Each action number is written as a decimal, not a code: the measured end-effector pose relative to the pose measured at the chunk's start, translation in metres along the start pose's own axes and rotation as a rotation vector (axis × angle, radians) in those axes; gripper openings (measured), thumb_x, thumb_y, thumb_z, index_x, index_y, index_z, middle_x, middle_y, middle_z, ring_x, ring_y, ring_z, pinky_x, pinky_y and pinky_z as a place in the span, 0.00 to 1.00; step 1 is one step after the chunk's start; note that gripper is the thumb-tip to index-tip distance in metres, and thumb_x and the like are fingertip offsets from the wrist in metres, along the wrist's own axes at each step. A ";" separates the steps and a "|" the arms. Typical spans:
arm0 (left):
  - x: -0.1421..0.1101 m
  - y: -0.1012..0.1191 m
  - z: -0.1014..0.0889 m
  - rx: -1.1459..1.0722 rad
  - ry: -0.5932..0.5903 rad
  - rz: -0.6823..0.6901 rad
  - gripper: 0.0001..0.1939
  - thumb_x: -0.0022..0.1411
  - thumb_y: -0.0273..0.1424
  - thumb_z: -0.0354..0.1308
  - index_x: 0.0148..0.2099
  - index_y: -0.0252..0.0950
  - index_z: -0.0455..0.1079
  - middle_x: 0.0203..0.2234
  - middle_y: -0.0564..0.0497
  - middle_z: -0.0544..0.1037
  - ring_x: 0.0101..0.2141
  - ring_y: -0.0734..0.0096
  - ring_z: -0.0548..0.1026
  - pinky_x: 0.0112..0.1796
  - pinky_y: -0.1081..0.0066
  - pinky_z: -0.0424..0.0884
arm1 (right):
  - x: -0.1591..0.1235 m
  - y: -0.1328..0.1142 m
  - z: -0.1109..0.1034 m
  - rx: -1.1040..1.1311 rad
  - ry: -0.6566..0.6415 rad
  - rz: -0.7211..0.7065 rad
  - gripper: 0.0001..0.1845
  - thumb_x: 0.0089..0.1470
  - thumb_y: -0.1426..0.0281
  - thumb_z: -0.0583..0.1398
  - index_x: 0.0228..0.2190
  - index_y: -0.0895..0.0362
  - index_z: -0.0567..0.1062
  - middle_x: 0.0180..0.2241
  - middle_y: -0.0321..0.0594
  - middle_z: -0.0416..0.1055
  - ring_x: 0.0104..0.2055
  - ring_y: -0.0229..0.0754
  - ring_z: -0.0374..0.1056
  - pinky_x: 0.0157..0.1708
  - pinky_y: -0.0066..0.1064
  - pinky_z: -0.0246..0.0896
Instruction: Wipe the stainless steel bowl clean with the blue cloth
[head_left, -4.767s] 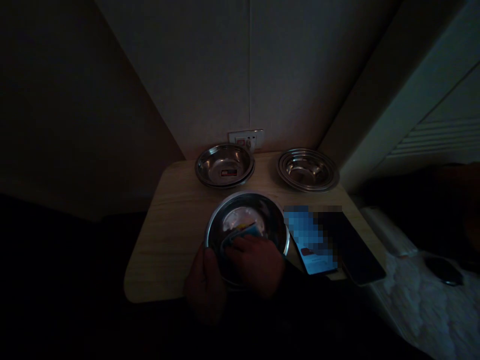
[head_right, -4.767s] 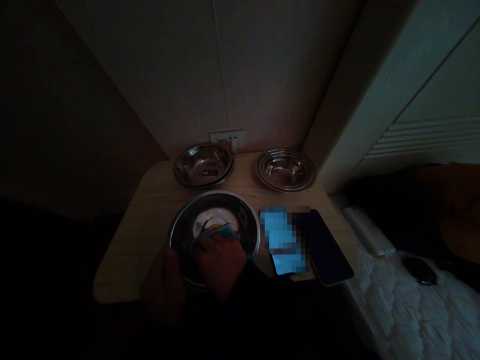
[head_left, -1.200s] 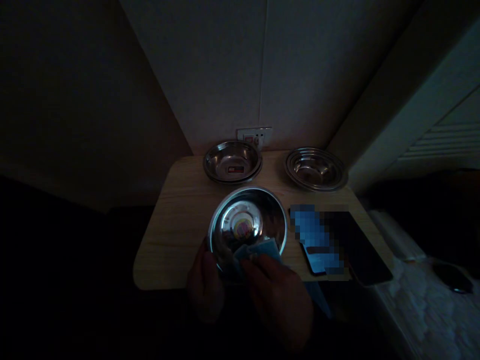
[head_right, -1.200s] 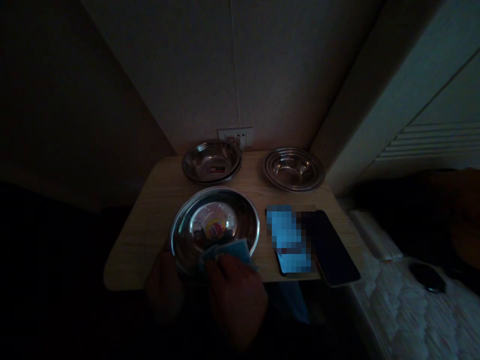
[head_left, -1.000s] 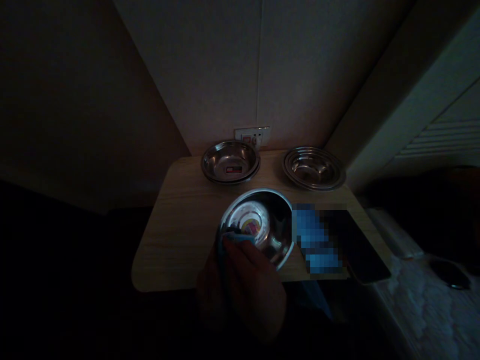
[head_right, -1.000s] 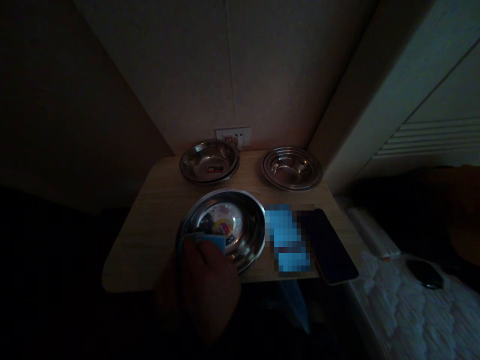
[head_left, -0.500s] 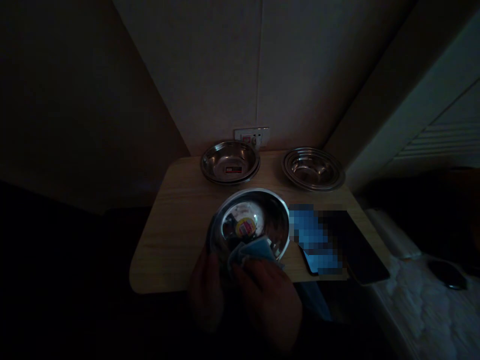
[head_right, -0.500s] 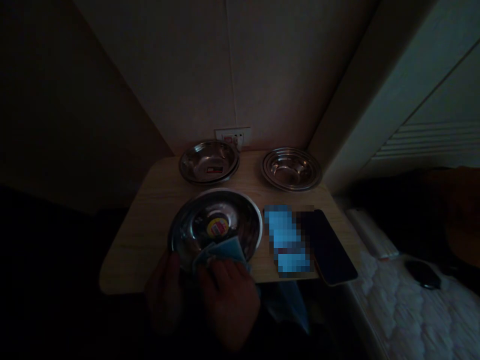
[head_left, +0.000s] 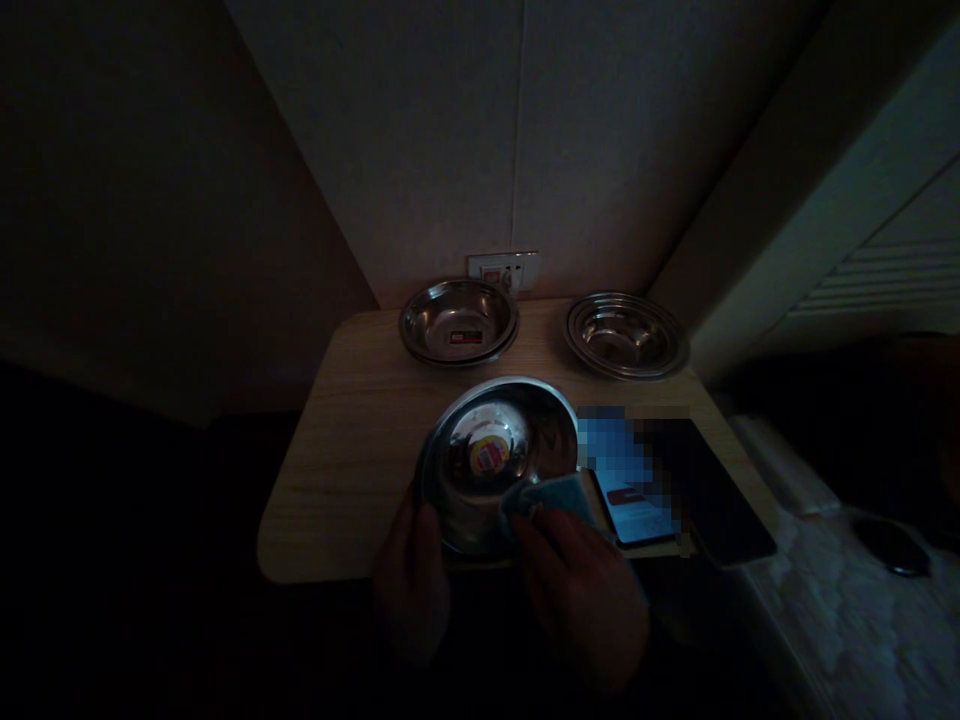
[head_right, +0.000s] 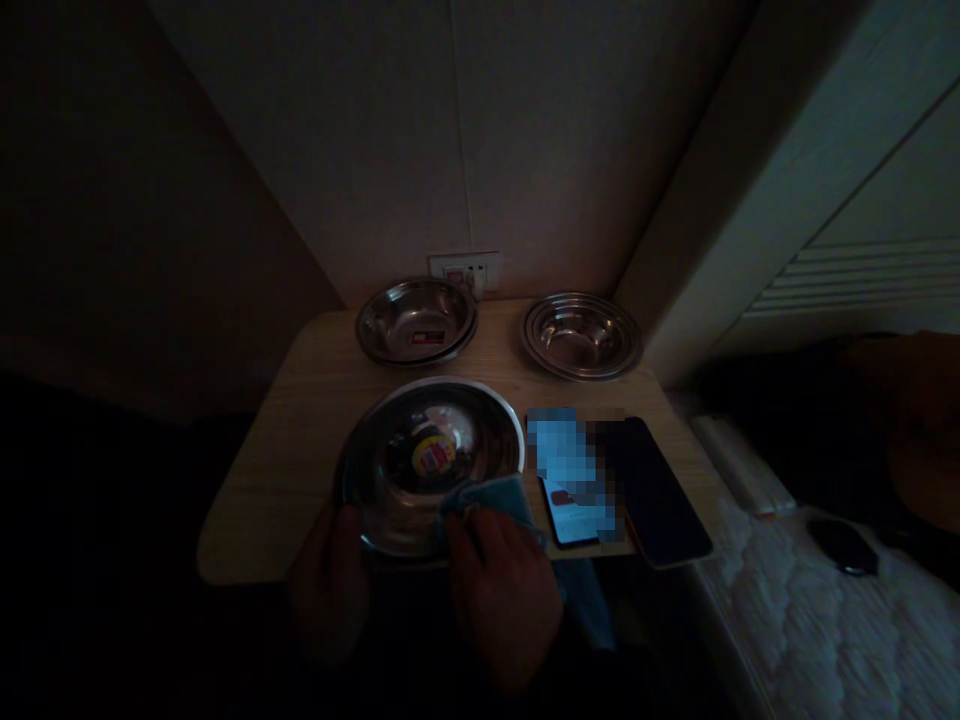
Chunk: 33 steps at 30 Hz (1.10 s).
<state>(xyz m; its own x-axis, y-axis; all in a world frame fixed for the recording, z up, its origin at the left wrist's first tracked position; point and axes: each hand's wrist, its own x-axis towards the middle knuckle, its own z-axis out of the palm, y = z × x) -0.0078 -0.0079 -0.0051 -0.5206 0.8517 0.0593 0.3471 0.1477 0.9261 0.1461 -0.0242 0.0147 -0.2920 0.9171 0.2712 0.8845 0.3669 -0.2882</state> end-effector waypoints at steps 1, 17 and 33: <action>0.000 0.001 0.001 -0.006 0.010 0.005 0.20 0.58 0.42 0.49 0.47 0.36 0.70 0.43 0.47 0.76 0.45 0.65 0.72 0.44 0.71 0.67 | 0.001 0.000 0.000 -0.002 -0.007 -0.002 0.17 0.48 0.77 0.56 0.42 0.58 0.73 0.34 0.44 0.71 0.33 0.44 0.68 0.30 0.34 0.64; -0.001 0.003 0.001 0.134 0.056 0.012 0.16 0.58 0.42 0.47 0.24 0.38 0.61 0.15 0.56 0.67 0.19 0.76 0.65 0.21 0.76 0.61 | 0.003 -0.004 0.000 -0.022 -0.068 0.011 0.17 0.48 0.76 0.58 0.42 0.57 0.72 0.34 0.43 0.71 0.32 0.44 0.68 0.30 0.34 0.63; -0.003 -0.004 0.011 0.282 0.184 0.154 0.16 0.59 0.38 0.47 0.21 0.39 0.57 0.12 0.57 0.65 0.15 0.77 0.61 0.18 0.76 0.56 | 0.019 -0.021 0.004 0.146 -0.116 -0.083 0.09 0.53 0.73 0.55 0.36 0.53 0.73 0.31 0.37 0.70 0.32 0.39 0.64 0.28 0.30 0.56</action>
<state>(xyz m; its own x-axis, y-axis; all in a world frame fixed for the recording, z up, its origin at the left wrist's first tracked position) 0.0007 -0.0056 -0.0132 -0.5684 0.7737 0.2798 0.6200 0.1793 0.7638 0.1212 -0.0138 0.0225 -0.4087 0.8917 0.1945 0.7963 0.4526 -0.4013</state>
